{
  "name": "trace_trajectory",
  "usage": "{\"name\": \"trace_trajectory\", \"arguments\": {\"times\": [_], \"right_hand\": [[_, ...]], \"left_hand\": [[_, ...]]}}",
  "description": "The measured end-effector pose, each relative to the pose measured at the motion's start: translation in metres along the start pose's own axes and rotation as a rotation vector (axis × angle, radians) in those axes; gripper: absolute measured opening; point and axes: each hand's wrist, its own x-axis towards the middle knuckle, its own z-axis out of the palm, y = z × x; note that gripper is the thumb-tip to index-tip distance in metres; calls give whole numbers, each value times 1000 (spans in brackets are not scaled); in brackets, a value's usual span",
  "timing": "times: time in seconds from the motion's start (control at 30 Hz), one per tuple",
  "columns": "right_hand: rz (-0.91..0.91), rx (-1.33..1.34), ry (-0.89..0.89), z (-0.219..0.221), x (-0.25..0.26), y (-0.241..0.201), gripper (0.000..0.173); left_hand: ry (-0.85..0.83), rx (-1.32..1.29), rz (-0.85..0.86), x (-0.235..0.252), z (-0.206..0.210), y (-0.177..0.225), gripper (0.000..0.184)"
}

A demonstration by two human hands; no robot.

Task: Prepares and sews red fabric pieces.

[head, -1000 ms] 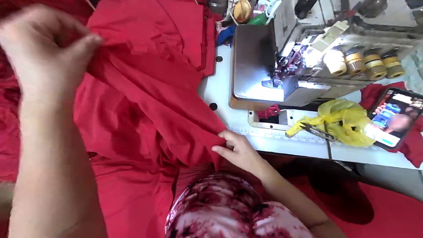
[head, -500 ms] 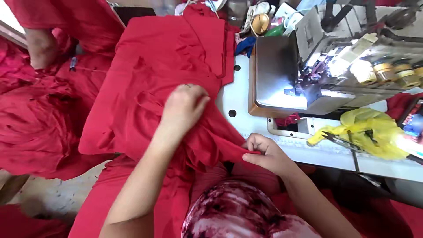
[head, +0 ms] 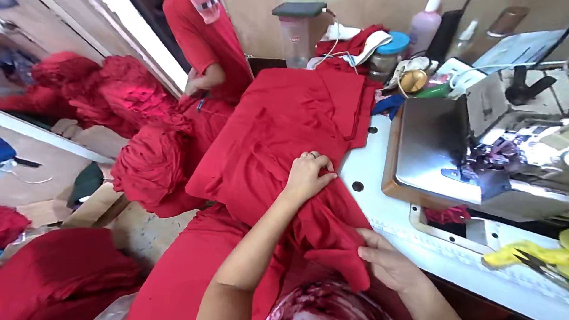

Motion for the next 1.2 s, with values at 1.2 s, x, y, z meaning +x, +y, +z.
{"name": "trace_trajectory", "arguments": {"times": [1.2], "right_hand": [[-346, -354, 293, 5, -1, -27, 14]], "left_hand": [[-228, -151, 150, -22, -41, 65, 31]]}}
